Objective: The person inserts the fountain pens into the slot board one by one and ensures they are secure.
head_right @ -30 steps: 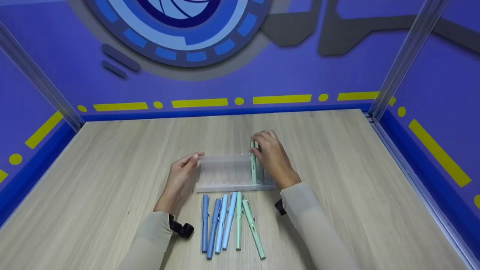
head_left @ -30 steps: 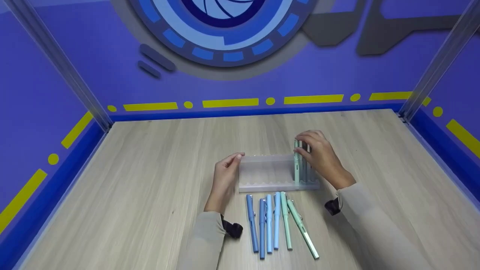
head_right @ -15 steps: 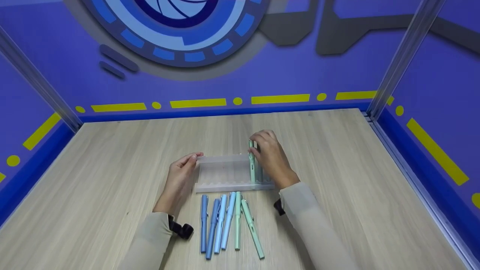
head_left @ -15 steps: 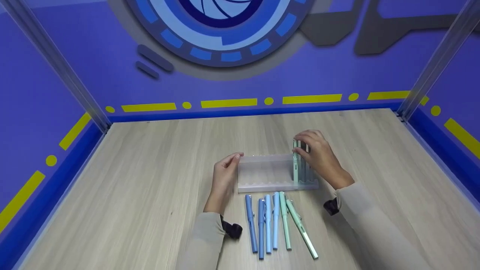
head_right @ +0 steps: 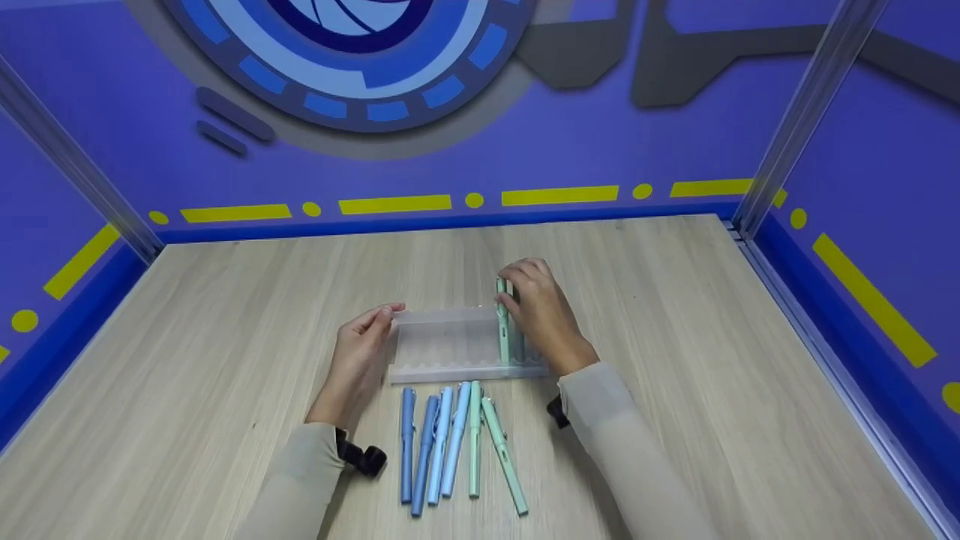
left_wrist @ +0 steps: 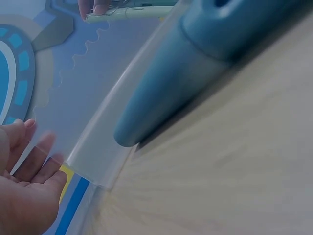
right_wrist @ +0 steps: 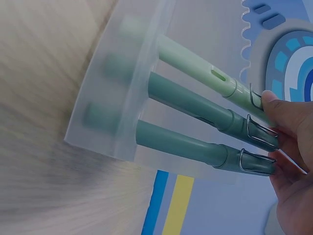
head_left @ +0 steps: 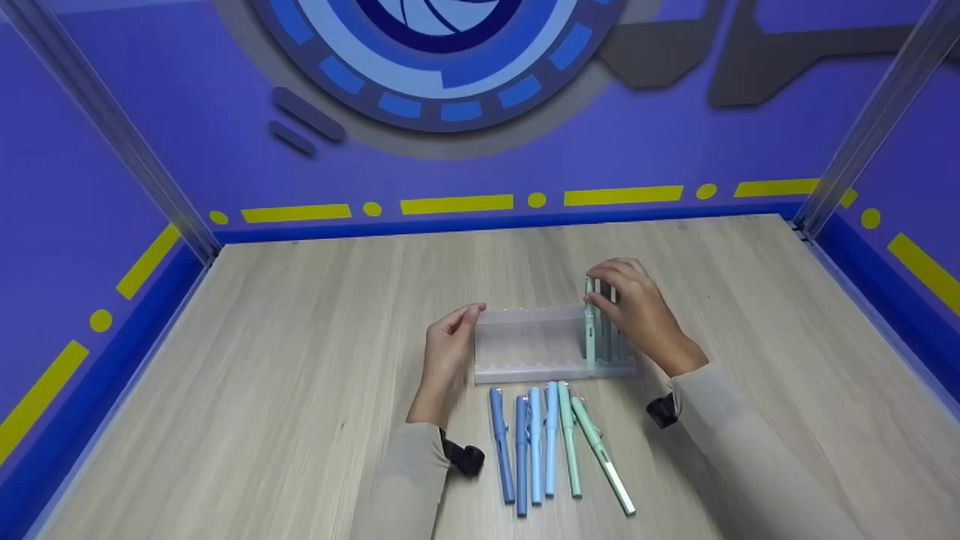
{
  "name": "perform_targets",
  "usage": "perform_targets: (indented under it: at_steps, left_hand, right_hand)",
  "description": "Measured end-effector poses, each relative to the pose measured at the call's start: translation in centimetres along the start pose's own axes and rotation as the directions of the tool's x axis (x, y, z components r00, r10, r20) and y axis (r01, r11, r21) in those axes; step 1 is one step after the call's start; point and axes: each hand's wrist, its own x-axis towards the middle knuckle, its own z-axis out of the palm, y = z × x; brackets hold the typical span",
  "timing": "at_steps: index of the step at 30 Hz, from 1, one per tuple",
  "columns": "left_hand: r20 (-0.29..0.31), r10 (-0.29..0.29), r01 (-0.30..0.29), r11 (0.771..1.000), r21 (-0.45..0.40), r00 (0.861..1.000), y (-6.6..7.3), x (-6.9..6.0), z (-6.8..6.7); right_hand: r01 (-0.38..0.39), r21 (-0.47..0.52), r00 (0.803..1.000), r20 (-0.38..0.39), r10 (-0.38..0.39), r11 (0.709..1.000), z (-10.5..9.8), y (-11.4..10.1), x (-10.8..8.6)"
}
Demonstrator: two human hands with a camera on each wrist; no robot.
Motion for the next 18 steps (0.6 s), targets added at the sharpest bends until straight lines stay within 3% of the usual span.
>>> perform_targets:
  at_steps: [10, 18]
  left_hand:
    - [0.026, -0.007, 0.007, 1.000, 0.002, 1.000, -0.1, -0.1, -0.2]
    - [0.025, -0.014, 0.014, 1.000, 0.002, 1.000, -0.1, -0.1, -0.3]
  right_hand:
    - [0.014, 0.008, 0.999, -0.045, -0.014, 1.000, -0.2, -0.2, -0.6]
    - [0.032, 0.096, 0.991, -0.131, -0.020, 0.995, -0.7, -1.4, -1.5]
